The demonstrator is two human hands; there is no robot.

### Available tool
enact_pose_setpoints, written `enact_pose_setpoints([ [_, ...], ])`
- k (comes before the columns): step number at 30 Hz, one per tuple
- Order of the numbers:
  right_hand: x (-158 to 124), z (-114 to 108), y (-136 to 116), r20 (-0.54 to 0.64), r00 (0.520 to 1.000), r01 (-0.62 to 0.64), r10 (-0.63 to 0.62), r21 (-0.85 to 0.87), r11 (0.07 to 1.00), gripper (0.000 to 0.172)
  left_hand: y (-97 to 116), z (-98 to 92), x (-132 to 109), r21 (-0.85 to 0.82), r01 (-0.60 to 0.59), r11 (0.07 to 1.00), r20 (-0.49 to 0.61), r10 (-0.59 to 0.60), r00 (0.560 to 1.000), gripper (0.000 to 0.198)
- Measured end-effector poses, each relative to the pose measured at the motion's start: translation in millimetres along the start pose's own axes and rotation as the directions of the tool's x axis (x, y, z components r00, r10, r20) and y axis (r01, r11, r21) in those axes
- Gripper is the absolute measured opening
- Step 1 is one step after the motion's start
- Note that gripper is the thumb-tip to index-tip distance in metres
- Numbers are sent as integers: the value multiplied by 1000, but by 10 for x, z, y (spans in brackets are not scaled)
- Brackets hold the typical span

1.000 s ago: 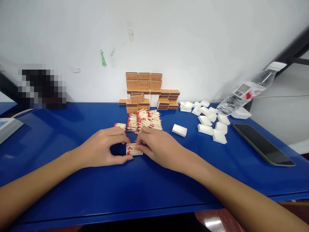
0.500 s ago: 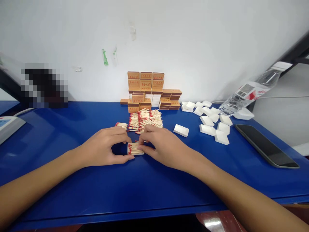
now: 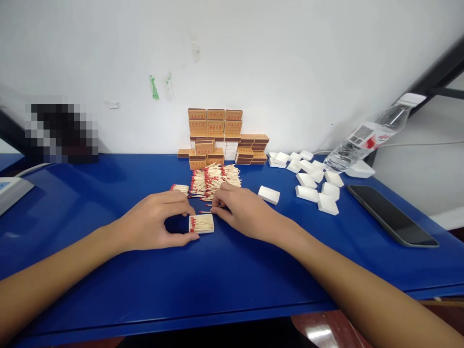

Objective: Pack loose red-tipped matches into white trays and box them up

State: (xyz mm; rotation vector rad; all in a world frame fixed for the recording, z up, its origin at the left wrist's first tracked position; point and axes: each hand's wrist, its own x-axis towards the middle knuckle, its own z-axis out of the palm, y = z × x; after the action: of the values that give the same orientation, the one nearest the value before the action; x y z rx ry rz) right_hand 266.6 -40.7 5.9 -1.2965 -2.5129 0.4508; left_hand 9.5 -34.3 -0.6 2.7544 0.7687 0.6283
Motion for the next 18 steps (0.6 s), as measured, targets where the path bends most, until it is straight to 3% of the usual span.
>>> enact_pose_setpoints([
  [11,-21,12,29,15,998,58,-58,-3,998,12,-9,1,-10,6,-2,1000,3,2,1000,29],
  [18,-16,-47,8,-27,998,-58,55,-85,995,9,-10,10,-7,8,-1,1000,0,1,1000,29],
])
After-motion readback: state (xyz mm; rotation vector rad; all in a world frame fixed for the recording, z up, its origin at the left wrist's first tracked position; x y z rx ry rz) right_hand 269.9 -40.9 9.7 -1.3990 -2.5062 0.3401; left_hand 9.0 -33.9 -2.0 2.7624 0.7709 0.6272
